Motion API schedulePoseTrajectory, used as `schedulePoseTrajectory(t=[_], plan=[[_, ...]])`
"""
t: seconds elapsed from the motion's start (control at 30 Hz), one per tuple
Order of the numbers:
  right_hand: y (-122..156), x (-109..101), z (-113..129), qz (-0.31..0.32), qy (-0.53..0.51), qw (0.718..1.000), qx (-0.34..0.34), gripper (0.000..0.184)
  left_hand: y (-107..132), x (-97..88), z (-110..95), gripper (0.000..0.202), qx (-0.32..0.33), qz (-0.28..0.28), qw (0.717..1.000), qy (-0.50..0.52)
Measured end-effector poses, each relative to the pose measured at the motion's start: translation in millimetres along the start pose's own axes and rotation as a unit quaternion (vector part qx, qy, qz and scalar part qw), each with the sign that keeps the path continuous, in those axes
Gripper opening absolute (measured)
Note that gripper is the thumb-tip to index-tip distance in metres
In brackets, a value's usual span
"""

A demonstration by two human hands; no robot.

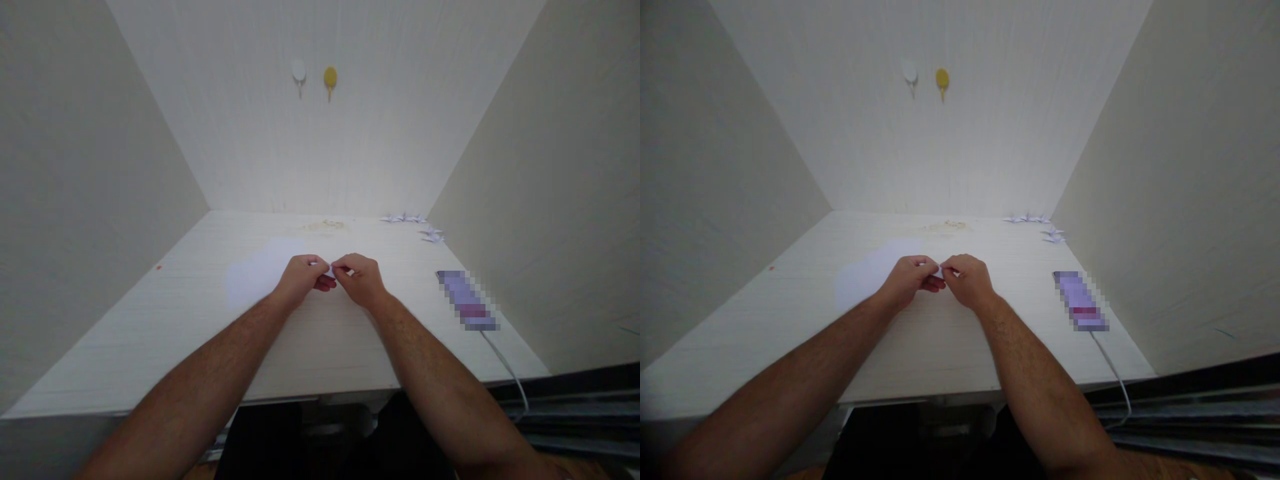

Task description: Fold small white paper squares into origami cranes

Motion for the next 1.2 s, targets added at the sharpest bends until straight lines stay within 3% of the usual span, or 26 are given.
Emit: schedulePoseTrajectory(t=[0.2,0.47,0.57,0.8,1.0,1.2], plan=[[2.3,3.1,1.4,0.036,-0.022,0.999,-0.030,0.016,2.0,-1.5,-1.2,0.011,-0.017,0.008,1.000,0.002],[3.6,-0.7,-0.6,0.030,-0.073,0.996,-0.040,0.025,0.8,-0.9,-0.2,0.016,-0.033,0.045,0.998,0.032],[2.7,-0.6,-0.5,0.041,-0.089,0.995,0.005,0.025,-1.2,-3.0,1.1,0.017,-0.030,0.035,0.999,0.028],[6.1,10.7,-24.8,0.036,-0.110,0.963,0.242,0.014,-1.0,-4.3,-9.7,0.009,0.077,0.006,0.993,-0.088],[8.7,15.9,-28.5,0.100,-0.055,0.967,0.230,0.019,4.4,-4.1,-18.7,0.010,0.117,0.014,0.984,-0.134],[6.6,12.3,-15.8,0.106,-0.084,0.970,0.201,0.016,4.9,-3.7,-17.1,0.011,0.119,0.022,0.985,-0.119]])
Point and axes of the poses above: each hand's wrist, its own y-axis away from the middle knuckle, its own x-axis out of the palm, z = x × y, the point moved 7 cm from there along -y, towards the middle knuckle, and after that the axes turned 14 degrees about -z, right-handed, at the moved point
